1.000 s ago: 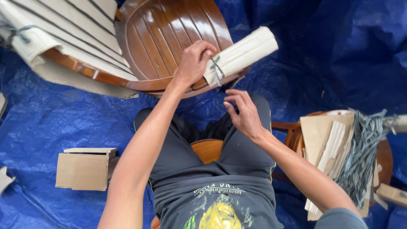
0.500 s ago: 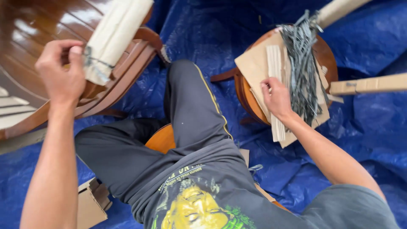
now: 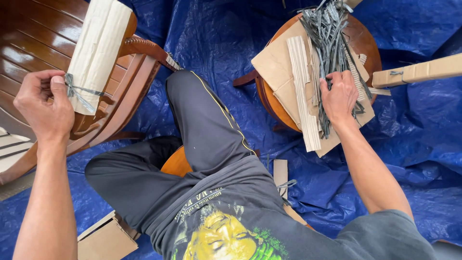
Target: The person is wrapping the arms and legs of a wooden chair with cardboard strips and securing them with plastic ties.
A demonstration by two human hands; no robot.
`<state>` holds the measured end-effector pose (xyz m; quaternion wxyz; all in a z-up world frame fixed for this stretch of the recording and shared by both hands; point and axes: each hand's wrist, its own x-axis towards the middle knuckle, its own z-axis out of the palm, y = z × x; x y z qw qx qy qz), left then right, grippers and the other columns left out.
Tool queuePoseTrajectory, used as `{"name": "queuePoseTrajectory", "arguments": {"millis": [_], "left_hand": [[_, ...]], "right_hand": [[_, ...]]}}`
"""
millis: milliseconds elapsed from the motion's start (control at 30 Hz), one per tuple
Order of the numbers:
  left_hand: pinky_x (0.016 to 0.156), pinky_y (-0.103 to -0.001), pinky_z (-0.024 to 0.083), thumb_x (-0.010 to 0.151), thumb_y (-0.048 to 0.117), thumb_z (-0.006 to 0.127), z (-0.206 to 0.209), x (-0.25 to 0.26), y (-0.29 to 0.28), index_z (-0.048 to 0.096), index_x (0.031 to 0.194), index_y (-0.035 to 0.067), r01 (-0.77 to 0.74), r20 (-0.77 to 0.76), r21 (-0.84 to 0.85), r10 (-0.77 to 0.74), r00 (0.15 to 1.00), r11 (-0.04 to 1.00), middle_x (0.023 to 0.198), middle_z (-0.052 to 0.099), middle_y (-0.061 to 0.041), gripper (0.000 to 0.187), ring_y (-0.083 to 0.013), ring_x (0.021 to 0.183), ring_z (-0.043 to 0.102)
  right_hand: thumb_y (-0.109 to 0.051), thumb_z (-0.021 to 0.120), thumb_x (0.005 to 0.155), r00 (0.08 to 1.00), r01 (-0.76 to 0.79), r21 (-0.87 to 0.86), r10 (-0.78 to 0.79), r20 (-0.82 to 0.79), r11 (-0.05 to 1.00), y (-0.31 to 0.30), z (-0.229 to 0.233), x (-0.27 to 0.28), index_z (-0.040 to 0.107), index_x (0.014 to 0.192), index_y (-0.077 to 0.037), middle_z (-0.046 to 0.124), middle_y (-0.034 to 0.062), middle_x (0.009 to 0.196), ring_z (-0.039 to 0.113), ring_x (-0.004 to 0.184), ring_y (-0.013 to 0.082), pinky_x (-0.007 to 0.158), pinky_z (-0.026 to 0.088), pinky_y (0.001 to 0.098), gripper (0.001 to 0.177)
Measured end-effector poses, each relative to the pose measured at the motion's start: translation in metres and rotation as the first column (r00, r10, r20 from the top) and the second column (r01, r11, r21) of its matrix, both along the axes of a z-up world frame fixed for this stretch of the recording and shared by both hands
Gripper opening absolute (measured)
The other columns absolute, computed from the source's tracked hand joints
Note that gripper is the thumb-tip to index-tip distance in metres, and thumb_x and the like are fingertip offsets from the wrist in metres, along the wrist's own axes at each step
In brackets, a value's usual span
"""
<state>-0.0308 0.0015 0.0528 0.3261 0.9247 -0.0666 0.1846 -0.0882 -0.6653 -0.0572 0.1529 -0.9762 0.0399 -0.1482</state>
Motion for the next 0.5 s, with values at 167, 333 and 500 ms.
{"name": "queuePoseTrajectory", "arguments": {"millis": [167, 333, 500], "left_hand": [[0.075, -0.029, 0.052, 0.111, -0.005, 0.06, 0.006, 0.001, -0.005, 0.072, 0.112, -0.007, -0.01, 0.02, 0.053, 0.009, 1.0, 0.999, 0.098, 0.07, -0.015, 0.012, -0.0175, 0.084, 0.068], [0.076, -0.03, 0.053, 0.111, -0.005, 0.06, 0.011, 0.001, -0.011, 0.071, 0.111, -0.007, -0.007, 0.027, 0.03, 0.006, 1.0, 1.0, 0.098, 0.071, -0.015, 0.012, -0.0182, 0.087, 0.069], [0.079, -0.03, 0.055, 0.109, -0.006, 0.059, 0.014, 0.001, -0.015, 0.071, 0.111, -0.007, 0.006, 0.047, 0.013, -0.007, 0.999, 1.0, 0.1, 0.071, -0.016, 0.012, -0.0181, 0.086, 0.07]], "right_hand": [[-0.02, 0.077, 0.094, 0.995, 0.055, -0.07, -0.061, -0.083, 0.996, -0.013, -0.018, 0.006, 0.073, 0.095, 0.0, 0.065, 0.0172, 0.096, 0.064, 0.092, 0.0373, 0.075, 0.05, 0.0491, 0.02], [-0.018, 0.069, 0.108, 0.996, 0.071, -0.001, -0.071, -0.052, 0.998, -0.023, -0.018, 0.0, 0.074, 0.097, 0.0, 0.067, 0.0187, 0.099, 0.064, 0.093, 0.0389, 0.078, 0.049, 0.0514, 0.022], [-0.019, 0.059, 0.111, 0.994, 0.1, 0.23, -0.089, -0.058, 0.968, -0.053, -0.015, 0.007, 0.071, 0.098, -0.001, 0.068, 0.0117, 0.089, 0.066, 0.079, 0.0267, 0.07, 0.052, 0.0435, 0.026]]}}
